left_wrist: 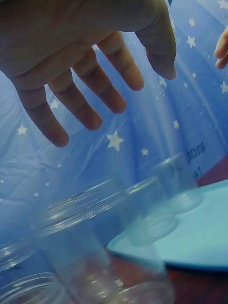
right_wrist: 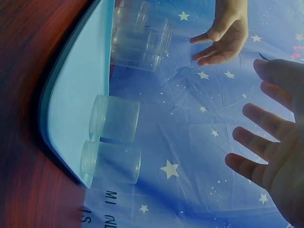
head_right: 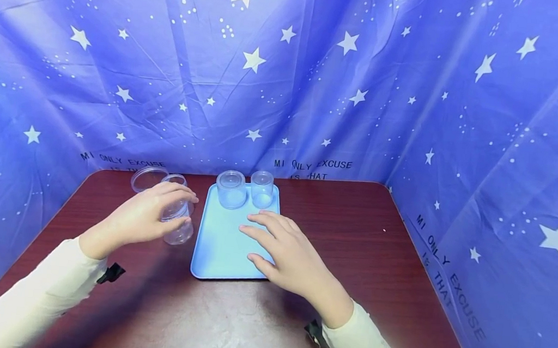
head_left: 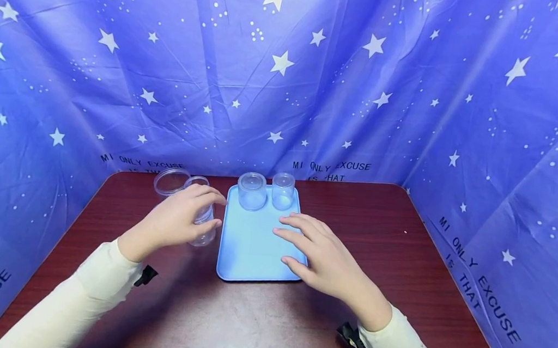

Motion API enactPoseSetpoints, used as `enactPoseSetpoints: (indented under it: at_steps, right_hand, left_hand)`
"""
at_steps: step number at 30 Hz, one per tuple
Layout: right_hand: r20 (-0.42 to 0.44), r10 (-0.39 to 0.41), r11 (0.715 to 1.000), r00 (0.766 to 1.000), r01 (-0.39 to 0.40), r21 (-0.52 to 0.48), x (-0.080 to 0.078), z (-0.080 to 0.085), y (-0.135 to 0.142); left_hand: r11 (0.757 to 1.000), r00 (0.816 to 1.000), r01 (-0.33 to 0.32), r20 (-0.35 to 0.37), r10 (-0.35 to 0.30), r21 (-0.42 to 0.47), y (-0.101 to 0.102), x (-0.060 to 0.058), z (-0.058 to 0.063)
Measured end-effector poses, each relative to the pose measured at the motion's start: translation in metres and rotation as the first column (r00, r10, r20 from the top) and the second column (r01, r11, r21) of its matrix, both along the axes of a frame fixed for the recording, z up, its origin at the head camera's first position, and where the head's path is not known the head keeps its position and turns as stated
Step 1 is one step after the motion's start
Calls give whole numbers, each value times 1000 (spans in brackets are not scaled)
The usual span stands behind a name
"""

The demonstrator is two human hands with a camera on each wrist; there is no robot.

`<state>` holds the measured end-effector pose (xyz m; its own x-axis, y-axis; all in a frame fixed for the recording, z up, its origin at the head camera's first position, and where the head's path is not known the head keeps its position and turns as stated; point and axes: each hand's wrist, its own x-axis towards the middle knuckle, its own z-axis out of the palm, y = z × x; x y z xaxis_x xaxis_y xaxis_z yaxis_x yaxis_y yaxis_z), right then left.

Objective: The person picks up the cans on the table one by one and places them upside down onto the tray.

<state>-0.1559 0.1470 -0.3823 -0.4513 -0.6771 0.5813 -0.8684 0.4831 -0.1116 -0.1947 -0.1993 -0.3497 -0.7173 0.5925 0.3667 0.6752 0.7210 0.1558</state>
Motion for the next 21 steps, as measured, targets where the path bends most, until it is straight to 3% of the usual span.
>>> enactPoseSetpoints:
  at_steps: [10, 21]
  right_hand:
    - [16, 10, 1000, 1000, -10, 9, -2, -3, -1]
    - [33, 19, 1000, 999, -20, 8, -6, -7, -2]
  left_hand:
    - [990, 996, -54, 57, 62, -131, -12, -17, -2]
    - [984, 992, -48, 108, 67, -170, -16, -31, -9]
